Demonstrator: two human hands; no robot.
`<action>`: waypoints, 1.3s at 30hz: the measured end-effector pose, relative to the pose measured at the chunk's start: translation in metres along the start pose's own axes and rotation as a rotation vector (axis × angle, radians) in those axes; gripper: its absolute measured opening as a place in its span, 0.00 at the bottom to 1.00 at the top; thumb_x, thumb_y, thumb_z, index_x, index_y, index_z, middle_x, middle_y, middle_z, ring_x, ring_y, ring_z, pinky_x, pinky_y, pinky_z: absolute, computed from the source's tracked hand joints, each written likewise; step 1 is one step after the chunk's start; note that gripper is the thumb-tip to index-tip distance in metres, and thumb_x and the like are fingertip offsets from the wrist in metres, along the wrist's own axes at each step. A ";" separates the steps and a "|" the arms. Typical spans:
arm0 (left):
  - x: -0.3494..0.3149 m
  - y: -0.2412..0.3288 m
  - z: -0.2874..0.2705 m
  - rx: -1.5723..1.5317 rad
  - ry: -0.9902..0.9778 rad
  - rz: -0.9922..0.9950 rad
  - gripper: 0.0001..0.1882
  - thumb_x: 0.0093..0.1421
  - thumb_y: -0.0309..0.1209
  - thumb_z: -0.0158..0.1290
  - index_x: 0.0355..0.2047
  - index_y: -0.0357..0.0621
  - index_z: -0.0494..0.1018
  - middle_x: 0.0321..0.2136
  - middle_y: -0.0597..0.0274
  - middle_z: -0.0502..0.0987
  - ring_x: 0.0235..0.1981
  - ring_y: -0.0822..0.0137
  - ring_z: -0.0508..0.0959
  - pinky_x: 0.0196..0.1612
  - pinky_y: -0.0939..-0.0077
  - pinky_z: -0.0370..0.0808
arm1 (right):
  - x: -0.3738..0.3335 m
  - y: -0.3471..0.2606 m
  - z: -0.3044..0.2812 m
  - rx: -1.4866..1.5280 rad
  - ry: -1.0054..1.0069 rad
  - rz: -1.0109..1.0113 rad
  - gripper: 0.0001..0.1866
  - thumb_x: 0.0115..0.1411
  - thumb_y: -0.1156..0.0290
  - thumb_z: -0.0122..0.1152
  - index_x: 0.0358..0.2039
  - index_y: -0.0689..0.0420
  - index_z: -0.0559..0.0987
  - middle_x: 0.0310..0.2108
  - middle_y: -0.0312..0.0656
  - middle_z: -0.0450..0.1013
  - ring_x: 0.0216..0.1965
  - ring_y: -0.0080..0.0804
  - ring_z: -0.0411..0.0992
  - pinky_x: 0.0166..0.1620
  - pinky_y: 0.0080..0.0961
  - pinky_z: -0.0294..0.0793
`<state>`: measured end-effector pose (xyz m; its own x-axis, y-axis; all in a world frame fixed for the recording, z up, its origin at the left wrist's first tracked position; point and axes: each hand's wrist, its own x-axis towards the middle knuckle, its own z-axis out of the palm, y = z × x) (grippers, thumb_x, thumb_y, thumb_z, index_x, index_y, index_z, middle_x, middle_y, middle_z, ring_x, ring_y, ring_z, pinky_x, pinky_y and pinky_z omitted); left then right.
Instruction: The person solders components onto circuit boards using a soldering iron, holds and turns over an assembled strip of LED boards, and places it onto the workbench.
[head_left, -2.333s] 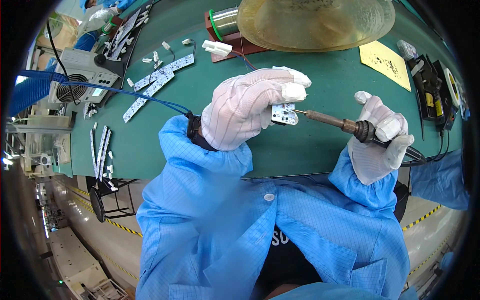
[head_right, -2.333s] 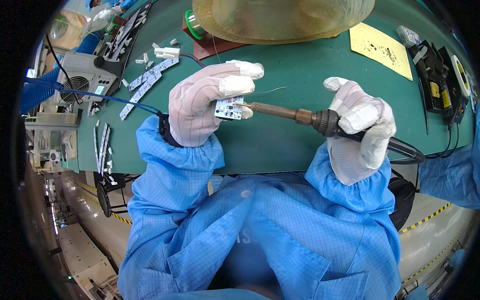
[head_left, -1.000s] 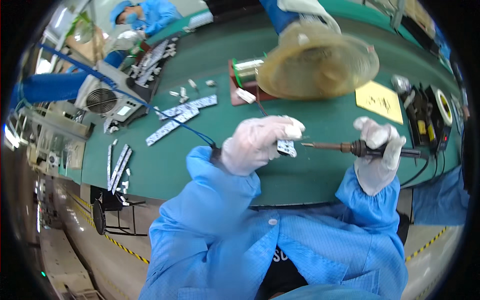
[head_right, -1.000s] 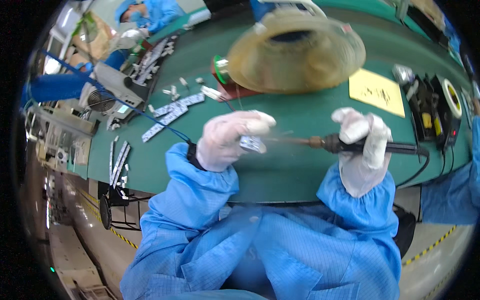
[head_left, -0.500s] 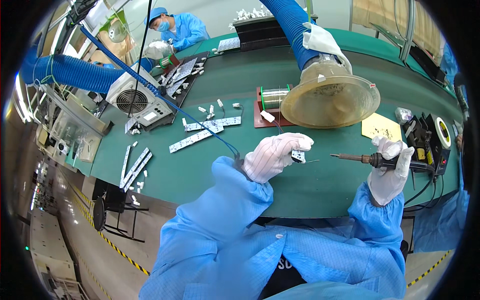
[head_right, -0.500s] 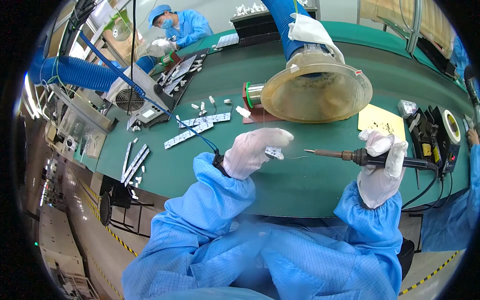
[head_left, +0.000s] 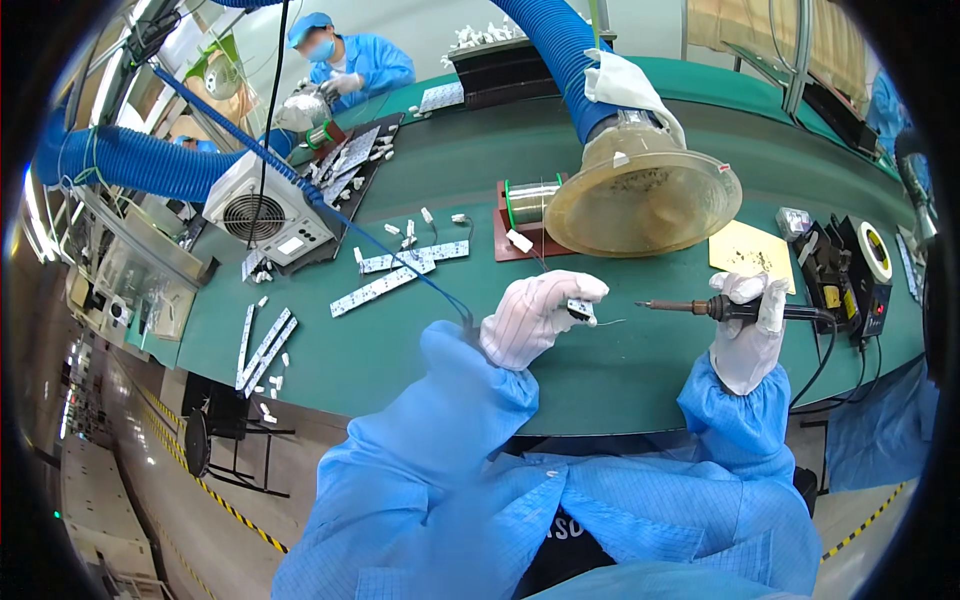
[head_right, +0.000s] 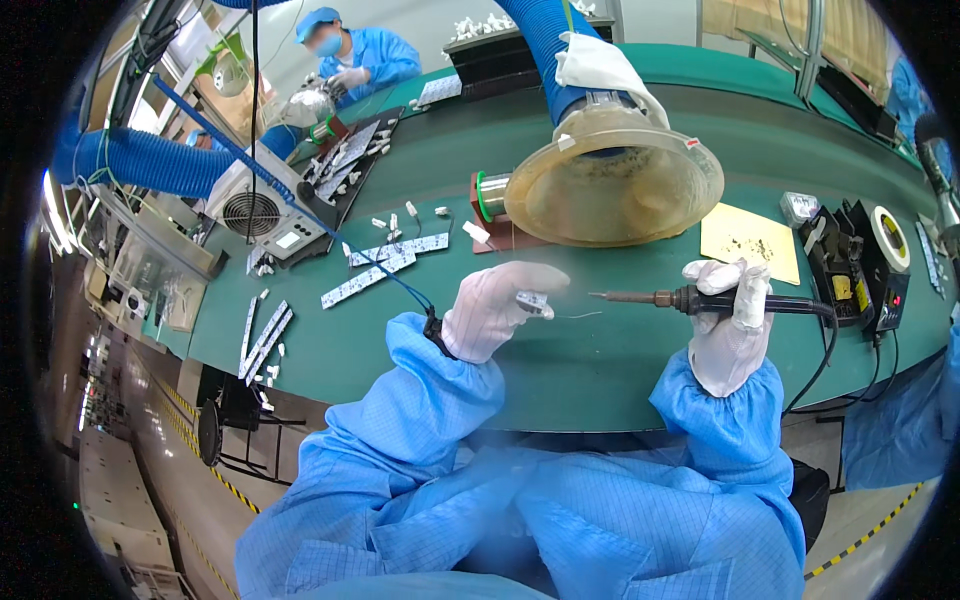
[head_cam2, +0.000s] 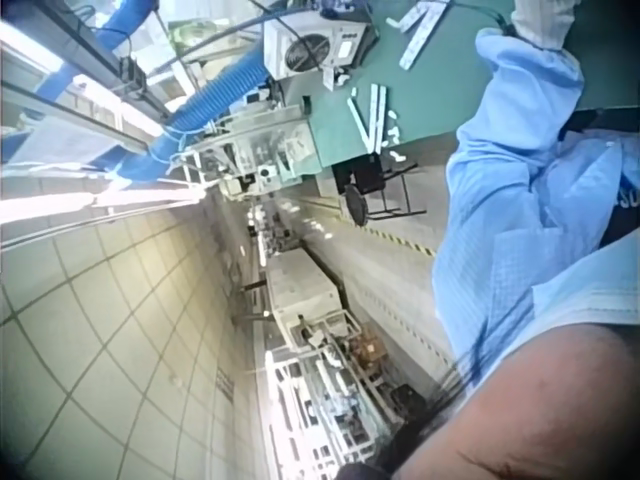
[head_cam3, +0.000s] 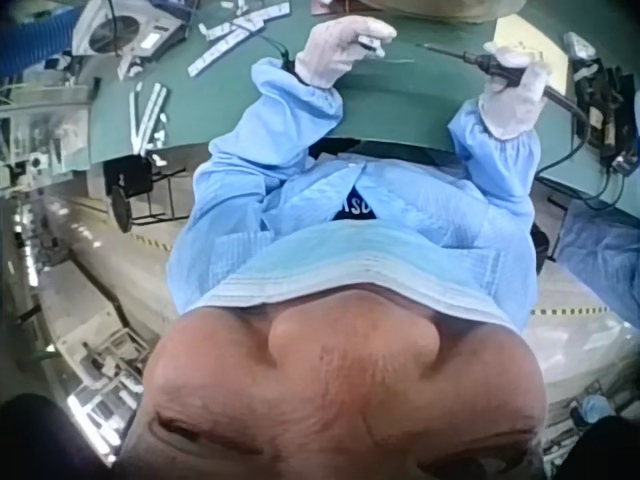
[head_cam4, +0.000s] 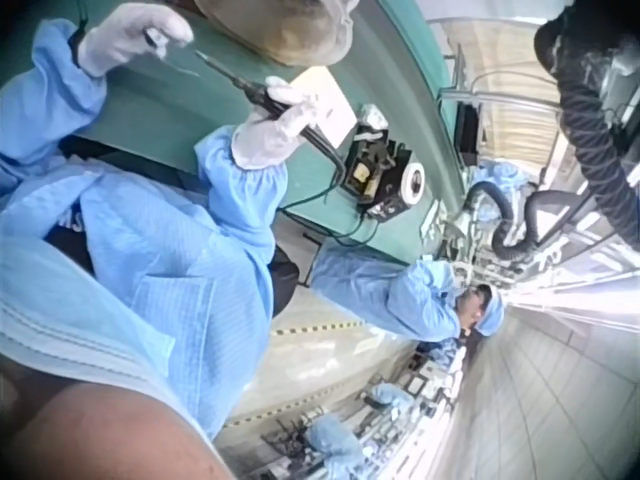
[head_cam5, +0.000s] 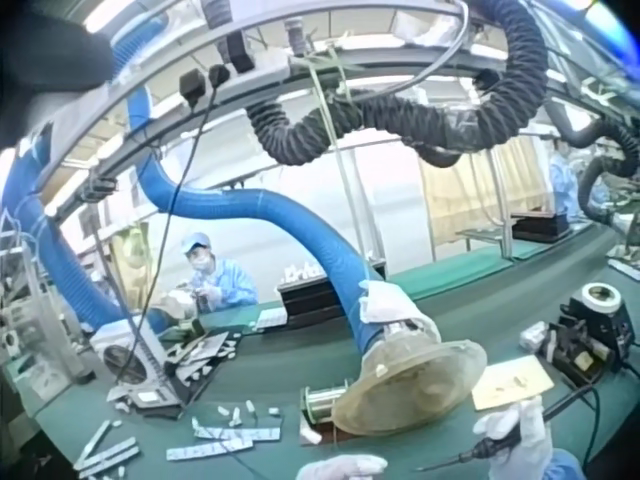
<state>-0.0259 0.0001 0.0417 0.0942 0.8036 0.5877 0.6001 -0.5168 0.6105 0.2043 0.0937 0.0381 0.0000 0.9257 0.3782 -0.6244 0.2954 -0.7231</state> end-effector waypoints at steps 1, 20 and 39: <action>0.002 0.002 0.000 0.001 0.016 -0.005 0.13 0.49 0.20 0.52 0.37 0.41 0.72 0.33 0.56 0.77 0.32 0.59 0.78 0.34 0.72 0.75 | 0.000 0.000 0.001 -0.024 0.003 0.014 0.23 0.63 0.50 0.44 0.23 0.58 0.70 0.25 0.43 0.68 0.32 0.31 0.69 0.32 0.20 0.65; -0.006 -0.017 0.007 -0.442 0.003 -0.063 0.17 0.44 0.09 0.53 0.36 0.35 0.72 0.36 0.50 0.75 0.37 0.61 0.77 0.40 0.71 0.76 | -0.004 0.009 0.008 -0.639 -0.204 -0.379 0.27 0.65 0.49 0.36 0.25 0.60 0.72 0.27 0.46 0.71 0.26 0.31 0.71 0.31 0.18 0.70; -0.004 -0.022 0.016 0.068 -0.028 0.266 0.20 0.45 0.10 0.47 0.36 0.43 0.73 0.34 0.57 0.78 0.35 0.60 0.79 0.38 0.73 0.77 | 0.006 0.002 -0.028 -0.165 -0.654 -0.020 0.28 0.65 0.51 0.36 0.23 0.60 0.75 0.20 0.42 0.64 0.27 0.35 0.60 0.45 0.38 0.61</action>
<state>-0.0269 0.0130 0.0172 0.2773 0.6507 0.7069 0.6028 -0.6907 0.3993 0.2253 0.1063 0.0229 -0.4950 0.6018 0.6267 -0.5015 0.3911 -0.7717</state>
